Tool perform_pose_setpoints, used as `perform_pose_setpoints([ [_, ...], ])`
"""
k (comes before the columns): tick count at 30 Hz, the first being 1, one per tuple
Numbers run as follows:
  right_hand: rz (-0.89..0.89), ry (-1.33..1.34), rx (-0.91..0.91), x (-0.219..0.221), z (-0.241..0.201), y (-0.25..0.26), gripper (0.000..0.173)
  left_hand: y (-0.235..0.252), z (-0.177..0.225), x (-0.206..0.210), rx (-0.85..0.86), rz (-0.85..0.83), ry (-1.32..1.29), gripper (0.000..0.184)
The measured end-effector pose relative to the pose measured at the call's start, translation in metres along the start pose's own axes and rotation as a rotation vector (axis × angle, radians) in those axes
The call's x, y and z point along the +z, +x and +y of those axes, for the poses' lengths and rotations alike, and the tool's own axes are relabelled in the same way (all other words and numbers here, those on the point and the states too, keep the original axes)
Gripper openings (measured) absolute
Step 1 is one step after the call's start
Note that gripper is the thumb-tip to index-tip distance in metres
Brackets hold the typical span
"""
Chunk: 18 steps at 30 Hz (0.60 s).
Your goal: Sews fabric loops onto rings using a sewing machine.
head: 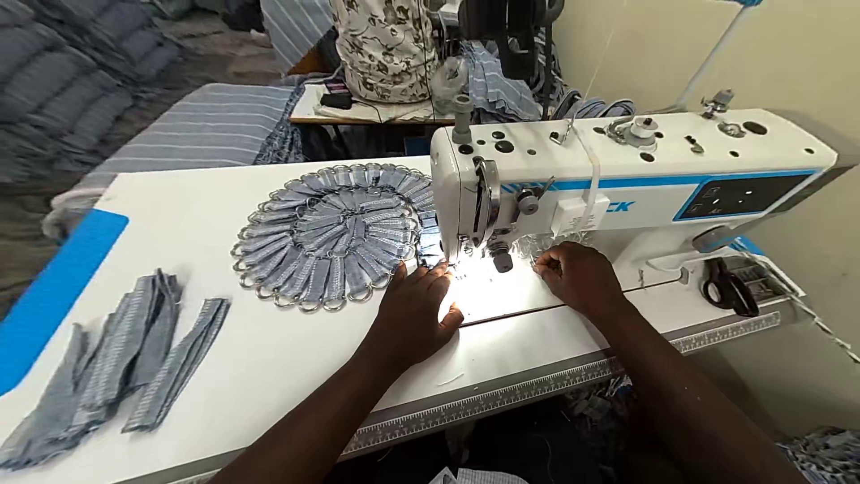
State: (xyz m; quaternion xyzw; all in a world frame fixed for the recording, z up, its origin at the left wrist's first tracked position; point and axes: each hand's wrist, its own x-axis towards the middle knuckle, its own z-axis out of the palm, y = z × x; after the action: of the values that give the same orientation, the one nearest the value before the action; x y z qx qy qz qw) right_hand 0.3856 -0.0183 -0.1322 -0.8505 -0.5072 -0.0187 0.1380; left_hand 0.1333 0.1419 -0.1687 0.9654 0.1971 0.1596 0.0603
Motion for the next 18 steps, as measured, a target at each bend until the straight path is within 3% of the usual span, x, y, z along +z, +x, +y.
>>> perform_pose_setpoints([
  [8, -0.159, -0.200, -0.230, -0.015, -0.004, 0.005, 0.017, -0.001, 0.002, -0.003, -0.012, 0.000, -0.010, 0.057],
  [11, -0.270, -0.173, -0.191, -0.029, -0.007, -0.002, 0.021, -0.002, 0.001, -0.004, -0.003, 0.016, -0.025, 0.055],
  [18, -0.281, -0.159, -0.148, -0.027, -0.012, -0.015, 0.018, -0.002, 0.001, -0.003, -0.012, 0.015, -0.025, 0.054],
])
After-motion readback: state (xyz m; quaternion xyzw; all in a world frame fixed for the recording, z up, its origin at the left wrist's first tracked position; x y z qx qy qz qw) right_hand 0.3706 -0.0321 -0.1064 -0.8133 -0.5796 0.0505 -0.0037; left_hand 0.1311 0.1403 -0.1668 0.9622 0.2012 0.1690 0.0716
